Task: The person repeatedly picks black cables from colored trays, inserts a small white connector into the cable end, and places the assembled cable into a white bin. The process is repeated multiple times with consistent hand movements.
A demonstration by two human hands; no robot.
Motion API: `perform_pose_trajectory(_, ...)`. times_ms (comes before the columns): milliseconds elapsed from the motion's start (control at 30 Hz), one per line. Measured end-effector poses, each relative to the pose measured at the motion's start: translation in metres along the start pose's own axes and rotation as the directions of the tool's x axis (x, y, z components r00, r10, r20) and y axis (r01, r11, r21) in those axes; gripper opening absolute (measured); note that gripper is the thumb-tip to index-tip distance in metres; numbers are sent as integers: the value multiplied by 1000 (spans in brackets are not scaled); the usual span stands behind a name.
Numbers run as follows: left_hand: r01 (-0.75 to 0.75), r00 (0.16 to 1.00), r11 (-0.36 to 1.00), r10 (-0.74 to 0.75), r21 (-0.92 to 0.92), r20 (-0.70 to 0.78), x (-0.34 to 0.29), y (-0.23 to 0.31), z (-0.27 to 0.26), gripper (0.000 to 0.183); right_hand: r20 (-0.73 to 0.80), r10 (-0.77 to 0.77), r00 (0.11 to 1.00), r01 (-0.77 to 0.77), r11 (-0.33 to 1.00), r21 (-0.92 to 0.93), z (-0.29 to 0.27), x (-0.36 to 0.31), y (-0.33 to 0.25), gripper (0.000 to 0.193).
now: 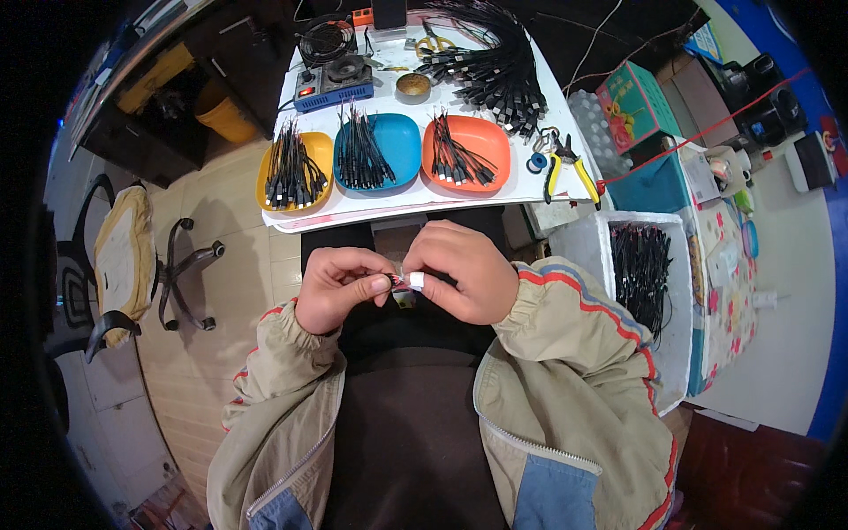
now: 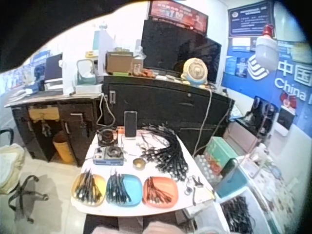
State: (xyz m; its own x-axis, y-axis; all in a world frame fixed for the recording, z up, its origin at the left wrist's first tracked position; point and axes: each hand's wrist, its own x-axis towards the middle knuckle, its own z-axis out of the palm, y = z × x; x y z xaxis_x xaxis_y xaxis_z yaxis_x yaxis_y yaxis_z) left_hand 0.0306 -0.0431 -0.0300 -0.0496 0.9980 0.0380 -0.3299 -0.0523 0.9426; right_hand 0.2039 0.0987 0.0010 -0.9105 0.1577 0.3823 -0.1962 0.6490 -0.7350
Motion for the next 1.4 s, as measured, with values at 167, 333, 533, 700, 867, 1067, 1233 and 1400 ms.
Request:
perform_pose_trajectory(167,-131,991,950,122,284,49,4,6,-3,10,440,391,809,-562,290,775,5,1,11,14)
perform_pose_trajectory(333,23,1000,980,-22,-198,7,5,-4,-8,12,139,418,898,-407,667,625,6,0,2,17)
perform_pose_trajectory(533,116,992,839,-66,-531,112,6,-14,1,14,-220,-145,965,114,982,-148,7,6,-11,19)
perform_pose_trajectory(700,-40,998,999,41,19,-45,1,-2,6,10,-94,331,939,-266,871,413,10,1,-16,9)
perform_pose_trajectory(867,-259,961,889,278,378,5,1,3,5,10,137,519,844,-460,568,682,8,-6,-11,14)
perform_pose_trajectory(1067,64,997,863,-34,-501,68,5,-5,6,12,-155,219,963,-113,855,506,6,1,-1,18)
perform_pose_trajectory(1233,208,972,694,-72,-689,222,11,-10,11,16,-207,-42,978,107,943,314,3,11,8,14)
perform_pose_trajectory(1400,282,955,653,-123,-703,268,19,-3,11,15,-246,-17,969,94,949,302,1,15,5,14)
